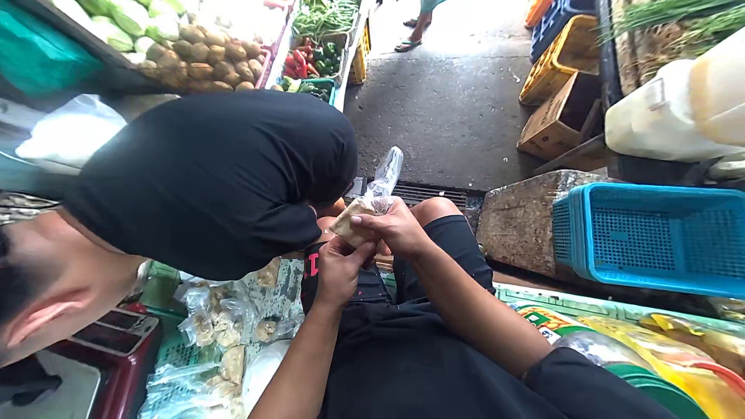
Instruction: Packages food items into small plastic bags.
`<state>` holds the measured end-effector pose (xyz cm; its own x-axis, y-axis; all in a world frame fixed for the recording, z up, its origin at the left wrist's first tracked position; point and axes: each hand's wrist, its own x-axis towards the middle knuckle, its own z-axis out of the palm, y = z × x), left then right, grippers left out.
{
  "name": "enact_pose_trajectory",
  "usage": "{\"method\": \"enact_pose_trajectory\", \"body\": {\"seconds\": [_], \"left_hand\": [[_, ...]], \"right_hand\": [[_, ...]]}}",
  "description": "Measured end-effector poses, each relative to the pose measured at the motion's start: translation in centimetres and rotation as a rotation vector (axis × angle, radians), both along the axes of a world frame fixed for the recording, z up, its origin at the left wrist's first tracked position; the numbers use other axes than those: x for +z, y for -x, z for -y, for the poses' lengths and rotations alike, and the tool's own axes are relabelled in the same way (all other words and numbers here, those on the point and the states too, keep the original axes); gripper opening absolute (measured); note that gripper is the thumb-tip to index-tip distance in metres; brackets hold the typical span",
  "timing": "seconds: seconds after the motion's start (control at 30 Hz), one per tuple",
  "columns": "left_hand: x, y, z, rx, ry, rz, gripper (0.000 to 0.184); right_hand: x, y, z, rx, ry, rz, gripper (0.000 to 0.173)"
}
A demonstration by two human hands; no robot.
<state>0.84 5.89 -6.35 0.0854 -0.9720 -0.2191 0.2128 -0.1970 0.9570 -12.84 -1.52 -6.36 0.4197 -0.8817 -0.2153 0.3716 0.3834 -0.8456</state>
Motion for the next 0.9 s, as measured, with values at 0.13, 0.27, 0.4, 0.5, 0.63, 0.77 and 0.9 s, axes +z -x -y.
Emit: {"method": "enact_pose_trajectory", "body": {"seconds": [0.13, 0.27, 0.4, 0.5, 0.63, 0.77, 0.9], "left_hand": [[-0.2, 0.2, -0.1, -0.003, 0.010, 0.000, 0.013], [-0.2, 0.0, 0.1, -0.034, 0.017, 0.002, 0.015], [0.2, -0.2, 0.7, -0.019, 0.021, 0.048, 0.020], [0.1, -0.5, 0.9, 0.046, 0.078, 0.008, 0.020], [-0.6, -0.7, 0.3, 0.058, 0.074, -0.044, 0.021], [0.0, -3.5, 1.5, -0.034, 0.194, 0.147, 0.069], [4.5, -3.5, 3.9, -0.225, 0.397, 0.421, 0.087]], "right_hand": [[-0.1, -0.1, 0.1, -0.049, -0.058, 0.042, 0.015], [-0.5, 0.0, 0.1, -0.068, -0.064, 0.110, 0.015], [-0.1, 0.6, 0.4, 0.009, -0.015, 0.070, 0.016], [0.0, 1.0, 0.5, 0.023, 0.027, 0.070, 0.023], [0.0, 1.6, 1.1, -0.159, 0.066, 0.096, 0.017], [1.2, 2.1, 0.8, -0.069, 0.275, -0.077, 0.012], [2.1, 1.4, 0.0, 0.079, 0.594, -0.537, 0.017]]}}
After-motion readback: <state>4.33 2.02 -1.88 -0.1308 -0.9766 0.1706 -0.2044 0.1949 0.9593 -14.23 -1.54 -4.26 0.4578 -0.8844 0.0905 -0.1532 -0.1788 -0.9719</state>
